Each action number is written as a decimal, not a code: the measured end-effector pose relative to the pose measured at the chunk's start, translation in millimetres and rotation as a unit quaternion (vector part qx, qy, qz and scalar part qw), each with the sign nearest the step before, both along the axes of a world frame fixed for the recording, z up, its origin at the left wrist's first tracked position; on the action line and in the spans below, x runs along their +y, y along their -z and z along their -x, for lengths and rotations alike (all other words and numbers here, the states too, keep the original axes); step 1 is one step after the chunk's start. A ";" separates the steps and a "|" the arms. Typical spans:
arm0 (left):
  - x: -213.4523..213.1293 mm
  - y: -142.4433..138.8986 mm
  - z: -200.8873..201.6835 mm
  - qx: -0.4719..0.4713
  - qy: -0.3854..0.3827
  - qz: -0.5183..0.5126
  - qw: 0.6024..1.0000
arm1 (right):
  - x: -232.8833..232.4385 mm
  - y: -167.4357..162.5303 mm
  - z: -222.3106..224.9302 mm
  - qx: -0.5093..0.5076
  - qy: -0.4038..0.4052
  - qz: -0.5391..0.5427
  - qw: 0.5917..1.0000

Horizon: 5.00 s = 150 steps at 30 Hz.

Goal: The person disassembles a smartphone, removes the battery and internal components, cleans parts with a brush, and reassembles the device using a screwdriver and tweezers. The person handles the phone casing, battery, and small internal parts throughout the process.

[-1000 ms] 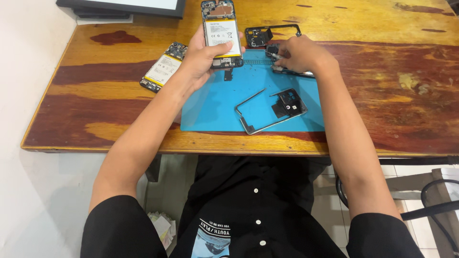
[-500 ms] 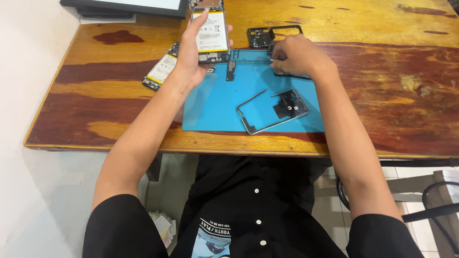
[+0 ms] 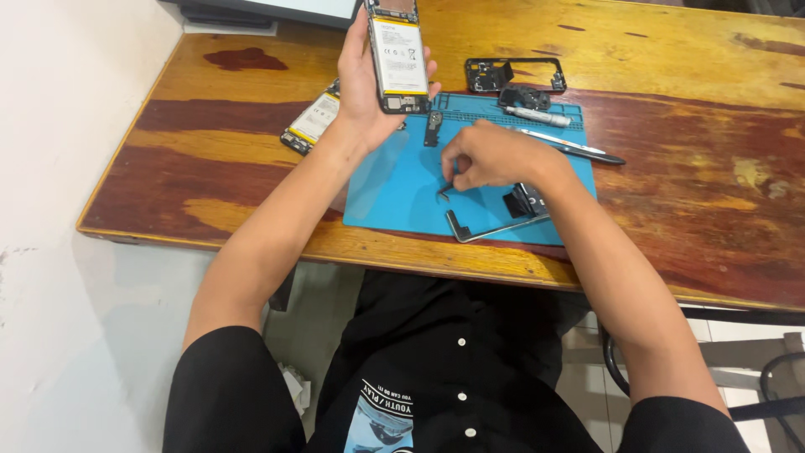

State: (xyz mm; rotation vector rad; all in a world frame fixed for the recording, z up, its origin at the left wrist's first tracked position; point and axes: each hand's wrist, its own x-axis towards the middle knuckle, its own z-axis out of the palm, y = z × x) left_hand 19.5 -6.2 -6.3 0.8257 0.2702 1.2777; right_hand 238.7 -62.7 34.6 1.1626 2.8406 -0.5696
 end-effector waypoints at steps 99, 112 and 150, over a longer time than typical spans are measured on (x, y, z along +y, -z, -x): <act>4.1 33.7 -16.3 0.042 -0.131 -0.049 0.989 | -14.9 26.8 37.7 0.458 -0.029 -0.367 0.809; -0.7 29.0 -16.0 0.068 -0.154 -0.083 0.982 | -15.0 22.6 33.8 0.453 -0.034 -0.333 0.826; 13.3 45.9 -18.0 0.038 -0.126 0.003 0.991 | -4.8 20.3 26.8 0.453 -0.043 -0.283 0.844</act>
